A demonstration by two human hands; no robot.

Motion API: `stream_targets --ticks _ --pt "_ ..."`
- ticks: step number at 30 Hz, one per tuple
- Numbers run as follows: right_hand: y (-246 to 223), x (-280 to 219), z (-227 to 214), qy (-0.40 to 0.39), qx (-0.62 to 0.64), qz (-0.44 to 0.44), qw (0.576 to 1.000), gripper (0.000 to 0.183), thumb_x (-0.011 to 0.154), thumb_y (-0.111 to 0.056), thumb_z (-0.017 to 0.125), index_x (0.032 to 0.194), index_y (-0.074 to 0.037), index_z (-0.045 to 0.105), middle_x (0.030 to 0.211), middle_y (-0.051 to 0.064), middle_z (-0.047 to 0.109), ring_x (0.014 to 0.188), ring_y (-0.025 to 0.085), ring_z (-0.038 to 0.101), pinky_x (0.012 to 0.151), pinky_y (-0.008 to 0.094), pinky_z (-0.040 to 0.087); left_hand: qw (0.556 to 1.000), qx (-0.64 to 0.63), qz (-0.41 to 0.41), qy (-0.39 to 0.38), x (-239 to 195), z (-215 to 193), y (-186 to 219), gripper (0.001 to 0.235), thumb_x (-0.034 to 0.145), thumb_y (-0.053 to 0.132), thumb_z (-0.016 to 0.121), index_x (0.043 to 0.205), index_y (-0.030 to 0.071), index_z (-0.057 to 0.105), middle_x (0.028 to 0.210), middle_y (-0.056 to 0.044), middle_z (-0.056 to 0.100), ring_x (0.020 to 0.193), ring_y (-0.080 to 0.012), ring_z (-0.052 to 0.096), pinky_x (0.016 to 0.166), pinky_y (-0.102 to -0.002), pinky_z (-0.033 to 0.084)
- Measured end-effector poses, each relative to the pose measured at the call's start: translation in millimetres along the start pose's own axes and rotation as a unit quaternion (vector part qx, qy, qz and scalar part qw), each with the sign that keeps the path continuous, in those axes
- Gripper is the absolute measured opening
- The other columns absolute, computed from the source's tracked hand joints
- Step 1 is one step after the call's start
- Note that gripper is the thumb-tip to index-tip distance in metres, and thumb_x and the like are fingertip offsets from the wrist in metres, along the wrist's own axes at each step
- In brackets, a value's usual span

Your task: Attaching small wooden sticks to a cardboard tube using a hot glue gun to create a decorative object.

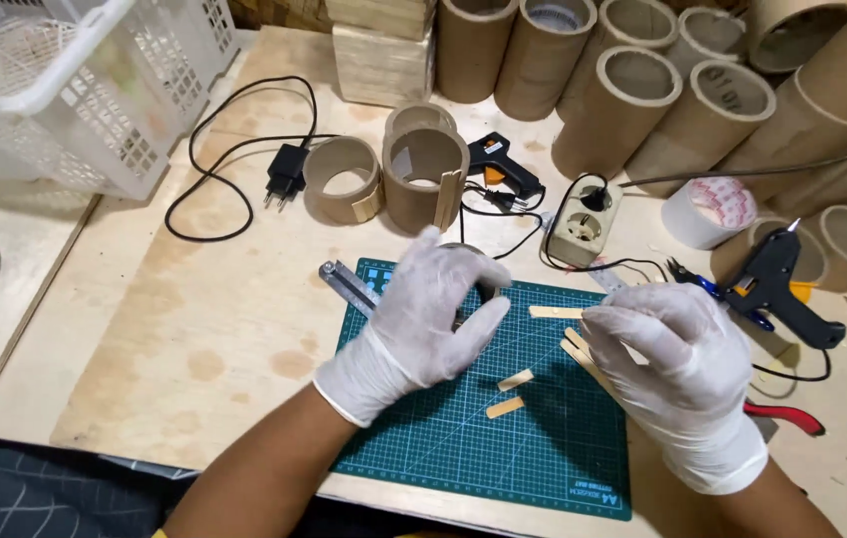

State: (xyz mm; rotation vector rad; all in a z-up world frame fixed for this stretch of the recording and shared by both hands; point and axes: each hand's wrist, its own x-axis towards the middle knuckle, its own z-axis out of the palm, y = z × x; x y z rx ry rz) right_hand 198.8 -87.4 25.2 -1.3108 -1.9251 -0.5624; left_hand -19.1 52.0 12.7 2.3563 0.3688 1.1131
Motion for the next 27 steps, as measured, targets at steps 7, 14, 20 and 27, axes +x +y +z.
stream_targets --ticks 7,14,20,27 --pt "-12.7 0.6 0.1 -0.071 0.159 0.21 0.962 0.011 0.091 -0.016 0.074 0.1 -0.01 0.073 0.096 0.007 0.07 0.092 0.023 0.069 0.09 0.036 0.055 0.785 0.377 -0.182 -0.457 2.2 11.9 -7.6 0.054 0.092 0.067 0.065 0.119 0.02 0.068 0.11 -0.009 0.071 0.116 -0.0278 0.058 0.126 -0.069 0.001" --pt "-4.6 -10.6 26.0 -0.017 0.372 0.406 0.834 0.006 0.089 -0.006 0.075 0.094 -0.007 0.074 0.09 0.007 0.068 0.087 0.015 0.064 0.081 0.034 0.054 0.952 0.169 -0.162 -0.196 -18.0 30.9 -25.6 0.049 0.092 0.054 0.067 0.116 0.013 0.073 0.102 -0.015 0.076 0.115 -0.0287 0.069 0.124 -0.064 0.01" --pt "-9.9 -4.1 8.3 -0.053 0.376 0.49 0.784 0.004 0.09 -0.001 0.074 0.09 -0.005 0.073 0.093 0.008 0.068 0.096 0.017 0.062 0.086 0.037 0.053 0.843 -0.379 -0.362 -0.12 -16.9 49.1 7.9 0.041 0.083 0.021 0.086 0.116 0.004 0.067 0.107 -0.009 0.074 0.096 -0.0136 0.066 0.091 -0.033 0.06" --pt "1.9 -4.7 7.4 -0.142 0.311 0.479 0.808 0.004 0.087 -0.006 0.079 0.089 -0.007 0.076 0.1 0.009 0.061 0.103 0.021 0.062 0.09 0.043 0.056 0.809 -0.446 -0.373 -0.085 -26.6 77.4 -10.5 0.051 0.082 0.005 0.083 0.128 0.008 0.06 0.114 -0.005 0.074 0.1 -0.0083 0.066 0.087 -0.03 0.063"
